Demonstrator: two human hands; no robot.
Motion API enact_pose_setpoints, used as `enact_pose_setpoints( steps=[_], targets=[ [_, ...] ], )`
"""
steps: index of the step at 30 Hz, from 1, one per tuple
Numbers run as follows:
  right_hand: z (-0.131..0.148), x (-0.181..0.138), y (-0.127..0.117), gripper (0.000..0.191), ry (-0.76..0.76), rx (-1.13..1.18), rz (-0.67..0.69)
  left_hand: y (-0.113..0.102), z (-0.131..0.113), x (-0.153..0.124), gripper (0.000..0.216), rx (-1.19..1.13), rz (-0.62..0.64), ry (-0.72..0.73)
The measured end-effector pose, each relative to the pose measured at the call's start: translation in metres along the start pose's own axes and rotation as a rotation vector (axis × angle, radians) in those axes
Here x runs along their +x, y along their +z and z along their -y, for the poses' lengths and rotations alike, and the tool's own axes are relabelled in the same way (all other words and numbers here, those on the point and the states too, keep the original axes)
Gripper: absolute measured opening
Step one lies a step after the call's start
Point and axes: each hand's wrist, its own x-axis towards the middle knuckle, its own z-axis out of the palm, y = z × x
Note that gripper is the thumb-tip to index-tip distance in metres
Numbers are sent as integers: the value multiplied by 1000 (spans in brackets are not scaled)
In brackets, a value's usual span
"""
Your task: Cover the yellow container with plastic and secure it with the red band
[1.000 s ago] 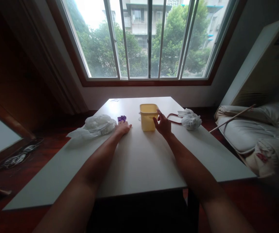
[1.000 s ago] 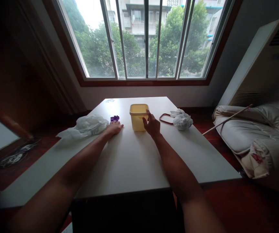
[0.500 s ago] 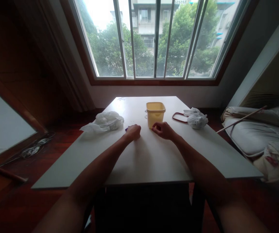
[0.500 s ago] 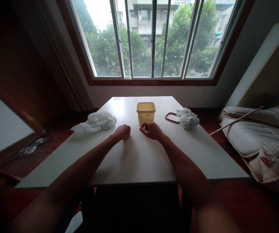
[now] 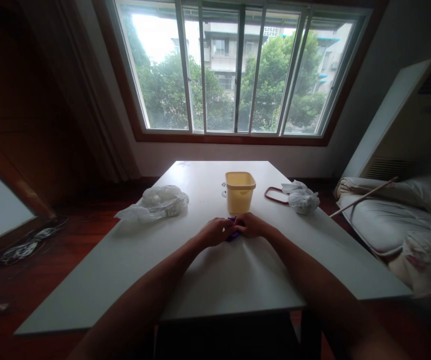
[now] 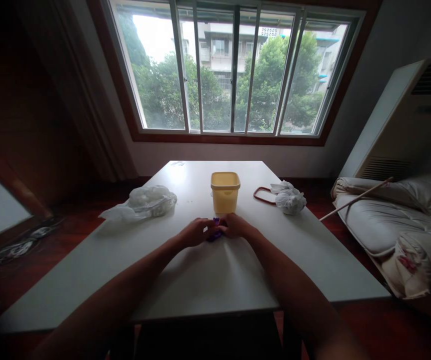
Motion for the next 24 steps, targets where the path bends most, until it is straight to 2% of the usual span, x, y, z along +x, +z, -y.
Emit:
enact_pose_setpoints(
  steps=[3,6,8,11,15,21,24],
  targets=[
    [-4,3,0,12,5,8,-36,0,6,0,29,26,-12,-95],
    [-6,7,2,14,-10,40,-88,2,13,1,18,89,0,-126],
    [-6,9,4,15,-23,55,-127,4,15,2,19,149,10,-140],
    [-5,9,3,16,-25,73,-229,6,18,4,23,211,10,-173],
    [-1,5,1,15,-41,101,-366,6,19,4,18,240,15,-212],
    [3,1,0,15,-11,129,-439,1,17,3,17,196,-77,-246],
    [-1,0,0,17,10,121,-431,0,14,3,20,182,-140,-224]
  ],
)
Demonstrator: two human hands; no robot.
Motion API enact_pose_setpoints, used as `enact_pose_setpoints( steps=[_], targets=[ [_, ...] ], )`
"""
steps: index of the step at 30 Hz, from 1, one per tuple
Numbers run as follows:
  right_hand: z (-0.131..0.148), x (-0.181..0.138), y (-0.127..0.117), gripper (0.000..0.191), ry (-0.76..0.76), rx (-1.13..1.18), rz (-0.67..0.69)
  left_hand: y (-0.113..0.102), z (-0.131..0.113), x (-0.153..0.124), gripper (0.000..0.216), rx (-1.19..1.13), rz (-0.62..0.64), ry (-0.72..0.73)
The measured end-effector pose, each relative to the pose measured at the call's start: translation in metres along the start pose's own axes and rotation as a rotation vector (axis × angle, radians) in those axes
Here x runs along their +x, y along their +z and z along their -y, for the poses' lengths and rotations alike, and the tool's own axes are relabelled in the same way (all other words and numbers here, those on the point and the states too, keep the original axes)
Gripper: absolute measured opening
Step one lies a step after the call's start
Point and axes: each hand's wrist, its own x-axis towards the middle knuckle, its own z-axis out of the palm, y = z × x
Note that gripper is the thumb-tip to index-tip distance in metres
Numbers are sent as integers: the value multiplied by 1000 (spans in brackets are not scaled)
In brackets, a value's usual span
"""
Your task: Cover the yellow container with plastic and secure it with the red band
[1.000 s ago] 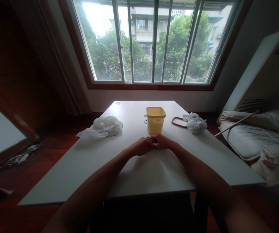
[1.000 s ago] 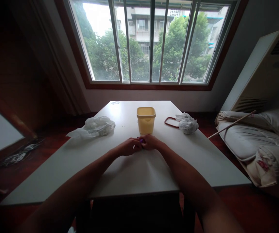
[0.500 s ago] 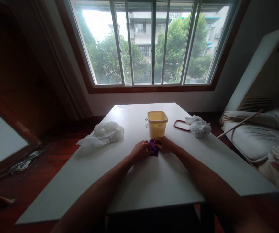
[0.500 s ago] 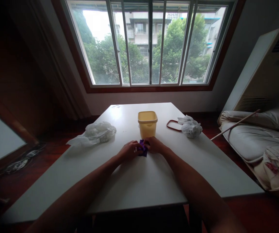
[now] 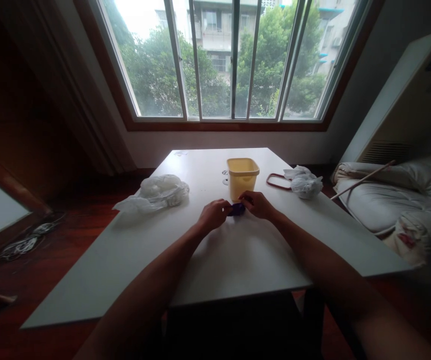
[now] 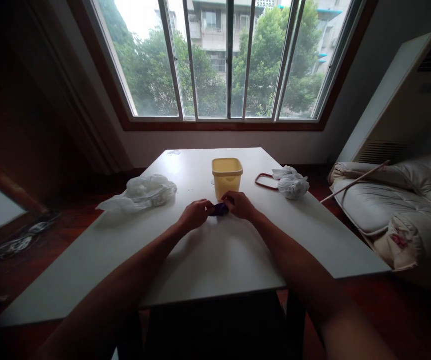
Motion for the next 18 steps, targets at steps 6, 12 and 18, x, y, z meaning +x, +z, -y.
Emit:
enact_pose_setpoints(
  steps=[6,12,18],
  targets=[
    [-2,-3,-3,32,-52,38,192,3,-3,0,23,-67,-89,29],
    [-1,-5,0,10,-96,6,194,11,-3,-2,21,-157,-159,58],
    [-5,-6,0,9,-56,-29,20,15,-8,-5,20,-276,-306,138]
  ],
)
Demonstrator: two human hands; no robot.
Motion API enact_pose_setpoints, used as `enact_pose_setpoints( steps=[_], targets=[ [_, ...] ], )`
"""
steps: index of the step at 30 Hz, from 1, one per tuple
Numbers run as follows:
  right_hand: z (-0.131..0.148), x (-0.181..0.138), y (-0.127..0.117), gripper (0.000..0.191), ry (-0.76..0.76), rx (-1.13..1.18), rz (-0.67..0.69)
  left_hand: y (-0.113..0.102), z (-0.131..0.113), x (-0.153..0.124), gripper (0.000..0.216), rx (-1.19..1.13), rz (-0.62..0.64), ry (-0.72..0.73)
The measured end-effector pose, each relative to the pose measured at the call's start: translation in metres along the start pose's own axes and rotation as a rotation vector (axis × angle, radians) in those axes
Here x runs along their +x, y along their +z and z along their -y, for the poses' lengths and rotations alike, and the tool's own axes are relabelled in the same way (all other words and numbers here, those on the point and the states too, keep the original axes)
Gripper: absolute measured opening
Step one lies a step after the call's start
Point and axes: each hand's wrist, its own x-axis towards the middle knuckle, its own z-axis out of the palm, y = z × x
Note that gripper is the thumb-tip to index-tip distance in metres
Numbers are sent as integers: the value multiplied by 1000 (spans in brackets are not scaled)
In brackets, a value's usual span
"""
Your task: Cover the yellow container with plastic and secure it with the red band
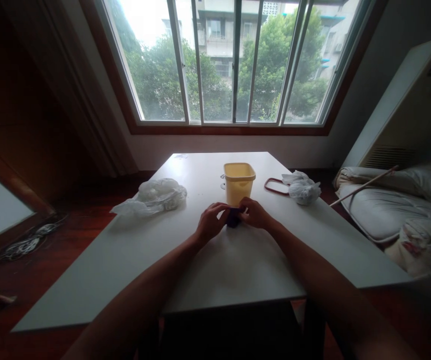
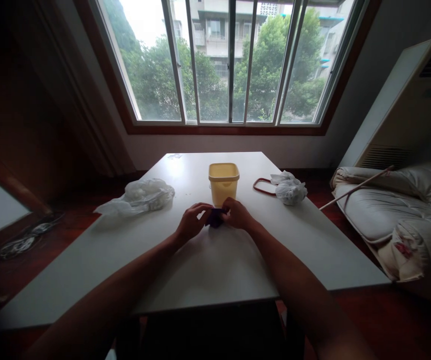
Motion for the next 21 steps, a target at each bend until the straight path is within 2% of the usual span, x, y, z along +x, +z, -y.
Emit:
enact_pose_setpoints(
  steps=[4,9,12,15,18,21],
  targets=[
    [-2,0,-1,12,12,-3,-54,1,-2,-2,20,-35,34,-17],
    [-3,1,-3,12,50,-30,-137,6,0,-2,20,-121,37,-133],
    [-4,2,-4,8,42,-5,-162,8,2,2,23,-242,-9,-237],
    [-7,4,-4,16,31,37,-146,8,7,6,29,-417,-62,-387],
    [-12,5,-2,11,79,130,-133,10,11,8,35,-630,-45,-537],
    [-13,6,-3,12,172,268,-136,14,11,8,37,-770,-9,-616]
  ],
)
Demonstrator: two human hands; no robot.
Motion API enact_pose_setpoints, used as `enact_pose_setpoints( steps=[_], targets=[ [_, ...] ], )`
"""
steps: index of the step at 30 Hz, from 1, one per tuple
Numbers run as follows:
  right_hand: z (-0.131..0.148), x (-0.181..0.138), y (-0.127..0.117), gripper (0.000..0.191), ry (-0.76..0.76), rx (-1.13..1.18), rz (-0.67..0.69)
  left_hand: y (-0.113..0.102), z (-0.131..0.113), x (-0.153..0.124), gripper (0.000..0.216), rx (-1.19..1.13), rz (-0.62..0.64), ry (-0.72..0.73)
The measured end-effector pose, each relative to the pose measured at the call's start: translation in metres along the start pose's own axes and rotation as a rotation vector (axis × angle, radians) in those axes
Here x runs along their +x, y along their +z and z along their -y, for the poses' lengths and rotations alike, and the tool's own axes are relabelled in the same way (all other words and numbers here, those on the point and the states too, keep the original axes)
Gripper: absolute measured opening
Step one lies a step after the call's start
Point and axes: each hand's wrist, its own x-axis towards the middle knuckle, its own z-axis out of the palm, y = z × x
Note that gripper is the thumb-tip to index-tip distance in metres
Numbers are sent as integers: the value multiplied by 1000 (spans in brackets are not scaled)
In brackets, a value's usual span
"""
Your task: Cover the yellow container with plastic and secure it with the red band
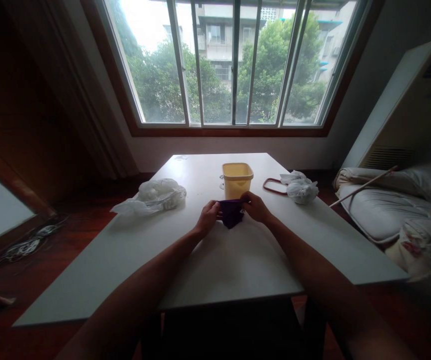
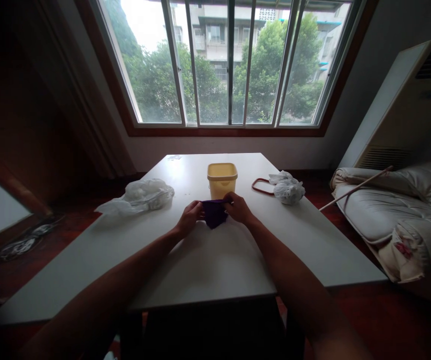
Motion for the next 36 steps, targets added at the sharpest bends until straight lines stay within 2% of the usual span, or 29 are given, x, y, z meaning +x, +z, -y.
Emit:
enact_pose_setpoints(
  steps=[4,10,12,14,16,18,20,22,25,31,36],
  targets=[
    [2,2,-2,22,41,72,-41,5,3,-1,40,-100,31,-57],
    [3,2,1,23,85,90,-97,5,5,-3,59,-49,214,-38],
    [2,2,3,23,87,92,-101,4,7,-3,64,-13,225,-12],
    [2,2,4,22,73,95,-85,4,8,-2,57,17,189,20],
    [2,0,4,22,47,104,-28,4,7,-1,45,58,131,60],
    [3,-2,3,28,11,118,87,3,6,0,35,92,79,94],
    [4,-3,3,38,-23,122,230,2,5,1,32,94,52,114],
    [5,-4,4,36,-29,109,311,-1,3,1,30,72,42,135],
    [7,-3,5,20,-14,105,263,-6,0,2,25,72,38,206],
    [17,2,-5,36,42,329,160,-13,-13,1,17,78,61,229],
    [17,5,-11,29,53,384,105,-12,-22,-3,15,111,111,285]
  ],
)
